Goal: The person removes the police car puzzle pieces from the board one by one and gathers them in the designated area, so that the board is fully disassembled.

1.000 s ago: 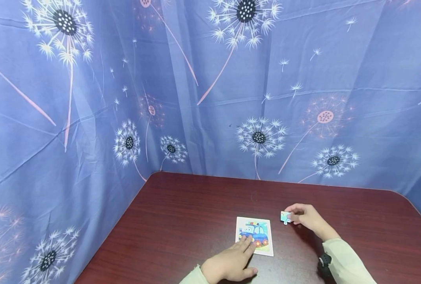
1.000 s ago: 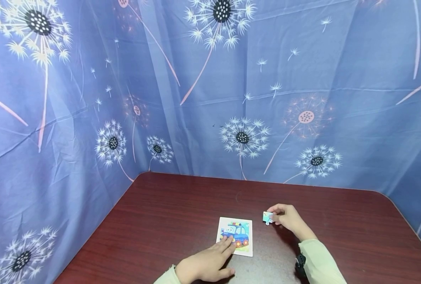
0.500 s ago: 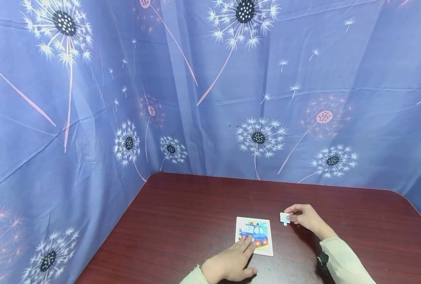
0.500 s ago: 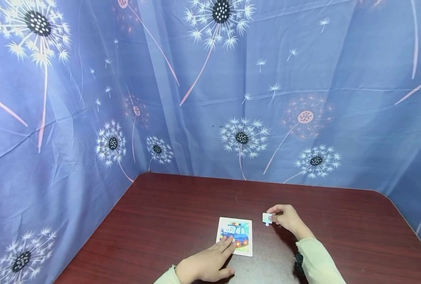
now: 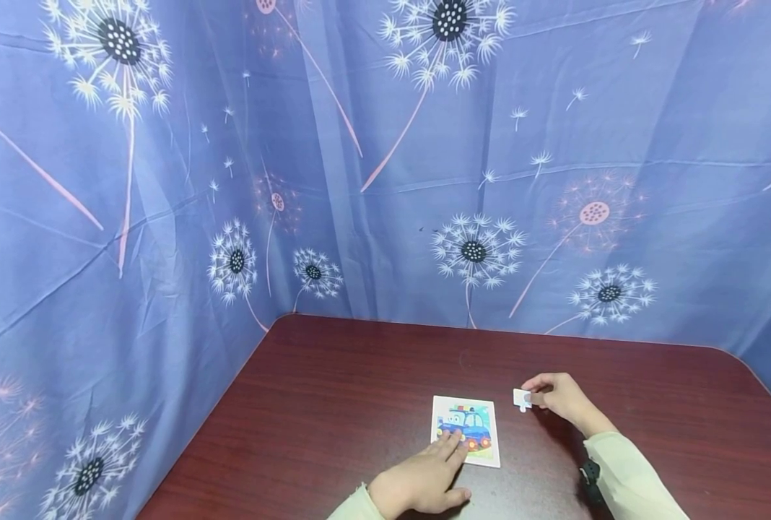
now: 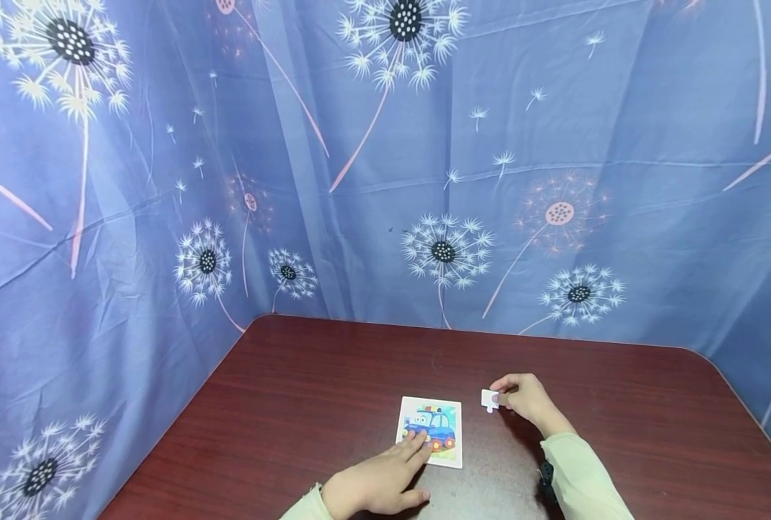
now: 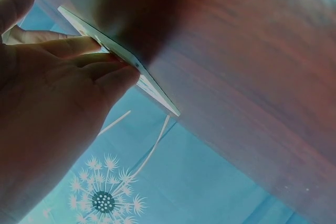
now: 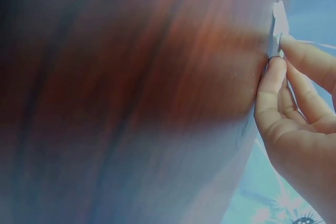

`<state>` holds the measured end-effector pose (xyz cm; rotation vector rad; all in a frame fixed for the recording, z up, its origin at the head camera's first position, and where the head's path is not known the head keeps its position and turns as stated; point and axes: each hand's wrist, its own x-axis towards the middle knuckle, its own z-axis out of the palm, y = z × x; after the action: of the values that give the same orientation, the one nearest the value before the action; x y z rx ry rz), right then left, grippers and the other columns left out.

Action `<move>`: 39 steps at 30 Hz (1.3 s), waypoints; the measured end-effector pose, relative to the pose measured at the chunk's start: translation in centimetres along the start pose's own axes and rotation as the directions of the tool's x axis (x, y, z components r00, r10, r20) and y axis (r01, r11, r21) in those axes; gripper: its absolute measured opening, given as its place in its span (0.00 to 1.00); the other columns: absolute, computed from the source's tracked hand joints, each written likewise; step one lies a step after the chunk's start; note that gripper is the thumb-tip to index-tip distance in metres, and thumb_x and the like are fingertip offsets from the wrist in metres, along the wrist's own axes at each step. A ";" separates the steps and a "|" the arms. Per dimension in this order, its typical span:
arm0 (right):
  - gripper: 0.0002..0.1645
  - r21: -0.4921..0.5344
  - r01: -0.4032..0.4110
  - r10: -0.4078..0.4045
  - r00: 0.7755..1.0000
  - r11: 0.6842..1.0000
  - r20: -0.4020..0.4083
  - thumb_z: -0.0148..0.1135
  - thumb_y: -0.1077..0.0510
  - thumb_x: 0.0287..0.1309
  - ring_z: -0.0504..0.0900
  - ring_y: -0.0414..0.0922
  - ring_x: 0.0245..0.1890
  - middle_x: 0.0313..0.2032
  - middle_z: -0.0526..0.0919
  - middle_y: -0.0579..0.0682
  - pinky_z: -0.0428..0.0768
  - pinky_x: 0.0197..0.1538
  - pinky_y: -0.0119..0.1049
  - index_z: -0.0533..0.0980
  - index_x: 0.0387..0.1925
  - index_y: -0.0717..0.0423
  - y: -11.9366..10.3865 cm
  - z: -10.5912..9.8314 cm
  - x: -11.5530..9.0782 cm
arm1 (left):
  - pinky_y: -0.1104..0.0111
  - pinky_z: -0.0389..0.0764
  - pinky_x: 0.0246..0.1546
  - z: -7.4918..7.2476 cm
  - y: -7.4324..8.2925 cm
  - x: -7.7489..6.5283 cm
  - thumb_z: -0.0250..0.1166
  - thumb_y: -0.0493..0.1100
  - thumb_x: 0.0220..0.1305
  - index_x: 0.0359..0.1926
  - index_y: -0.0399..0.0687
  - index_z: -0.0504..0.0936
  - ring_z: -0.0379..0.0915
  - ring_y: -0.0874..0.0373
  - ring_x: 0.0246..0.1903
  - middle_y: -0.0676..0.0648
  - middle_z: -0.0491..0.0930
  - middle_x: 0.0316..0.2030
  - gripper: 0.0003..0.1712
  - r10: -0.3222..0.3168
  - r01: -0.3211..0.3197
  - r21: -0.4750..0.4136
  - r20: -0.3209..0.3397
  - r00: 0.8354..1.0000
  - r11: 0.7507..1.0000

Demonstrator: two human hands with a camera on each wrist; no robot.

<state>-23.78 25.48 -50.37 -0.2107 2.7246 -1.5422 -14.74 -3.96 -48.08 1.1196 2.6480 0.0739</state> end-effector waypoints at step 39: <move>0.17 0.005 0.256 -0.251 0.940 0.967 0.231 0.66 0.63 0.56 0.82 0.46 0.38 0.37 0.83 0.57 0.79 0.36 0.30 0.80 0.46 0.68 -5.1 3.7 1.1 | 0.65 0.58 0.68 0.0 -0.2 0.1 0.50 0.62 0.70 0.73 0.46 0.57 0.46 0.53 0.72 0.43 0.50 0.73 0.39 0.007 -0.007 -0.021 0.009 1.000 1.000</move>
<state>-24.06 19.65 -47.88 -0.7201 2.6149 -1.4280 -14.95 -4.07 -48.16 1.1205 2.6289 0.0972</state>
